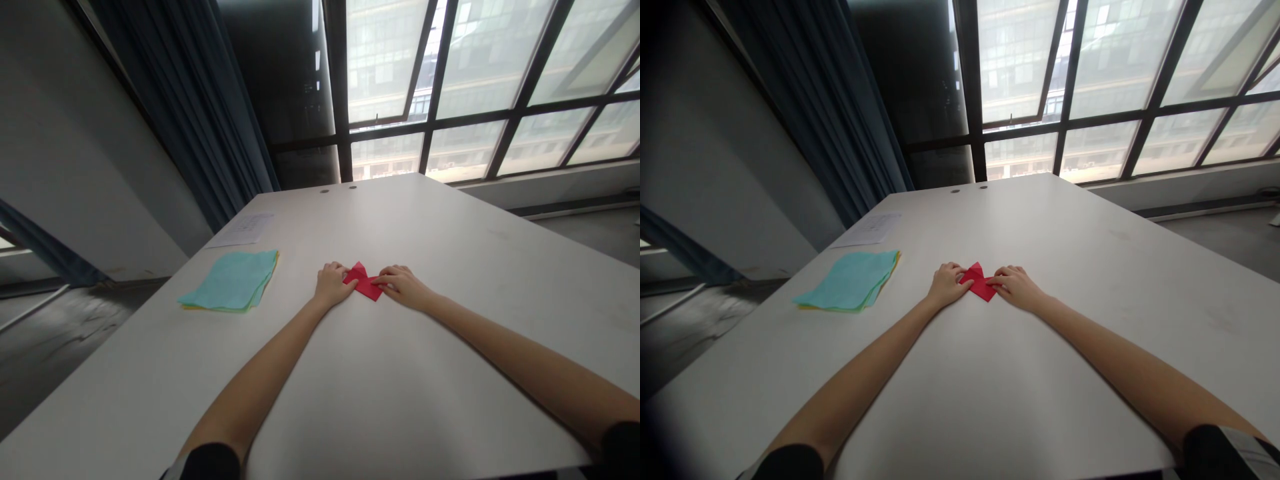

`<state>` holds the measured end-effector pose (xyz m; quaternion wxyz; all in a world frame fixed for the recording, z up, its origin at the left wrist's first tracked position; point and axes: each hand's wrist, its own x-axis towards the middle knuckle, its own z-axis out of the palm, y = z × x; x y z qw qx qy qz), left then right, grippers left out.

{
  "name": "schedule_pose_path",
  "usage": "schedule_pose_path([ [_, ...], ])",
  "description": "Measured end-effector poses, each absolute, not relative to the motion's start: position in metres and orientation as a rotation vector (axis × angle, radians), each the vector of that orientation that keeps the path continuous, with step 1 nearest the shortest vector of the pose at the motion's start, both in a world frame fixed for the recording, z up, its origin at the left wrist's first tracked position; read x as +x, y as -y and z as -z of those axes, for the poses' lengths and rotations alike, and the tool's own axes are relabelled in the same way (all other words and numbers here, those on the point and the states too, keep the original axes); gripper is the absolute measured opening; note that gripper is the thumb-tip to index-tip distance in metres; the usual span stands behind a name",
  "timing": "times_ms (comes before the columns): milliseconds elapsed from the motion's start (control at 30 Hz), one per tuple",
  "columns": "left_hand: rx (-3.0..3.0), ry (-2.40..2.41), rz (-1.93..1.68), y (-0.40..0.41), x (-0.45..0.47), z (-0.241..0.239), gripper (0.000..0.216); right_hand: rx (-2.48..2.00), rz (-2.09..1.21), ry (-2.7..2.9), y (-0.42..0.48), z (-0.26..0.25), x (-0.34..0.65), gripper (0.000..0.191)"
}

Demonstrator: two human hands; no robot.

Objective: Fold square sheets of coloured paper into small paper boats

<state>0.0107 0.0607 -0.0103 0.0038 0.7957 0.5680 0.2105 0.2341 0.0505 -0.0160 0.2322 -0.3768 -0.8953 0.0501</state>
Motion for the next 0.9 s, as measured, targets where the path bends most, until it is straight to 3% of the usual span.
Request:
schedule_pose_path([
  [333,2.406,-1.533,-0.819,-0.066,0.007,0.010,0.021,-1.080,-0.115,2.456,-0.049,0.017,0.233,0.029],
  [567,2.456,-1.376,-0.823,-0.064,0.007,0.011,0.026,-1.112,-0.105,2.451,-0.050,0.017,0.231,0.027],
  [900,2.552,-1.445,-0.745,-0.054,0.015,0.005,0.018,-1.105,-0.098,2.445,-0.051,0.019,0.232,0.026],
])
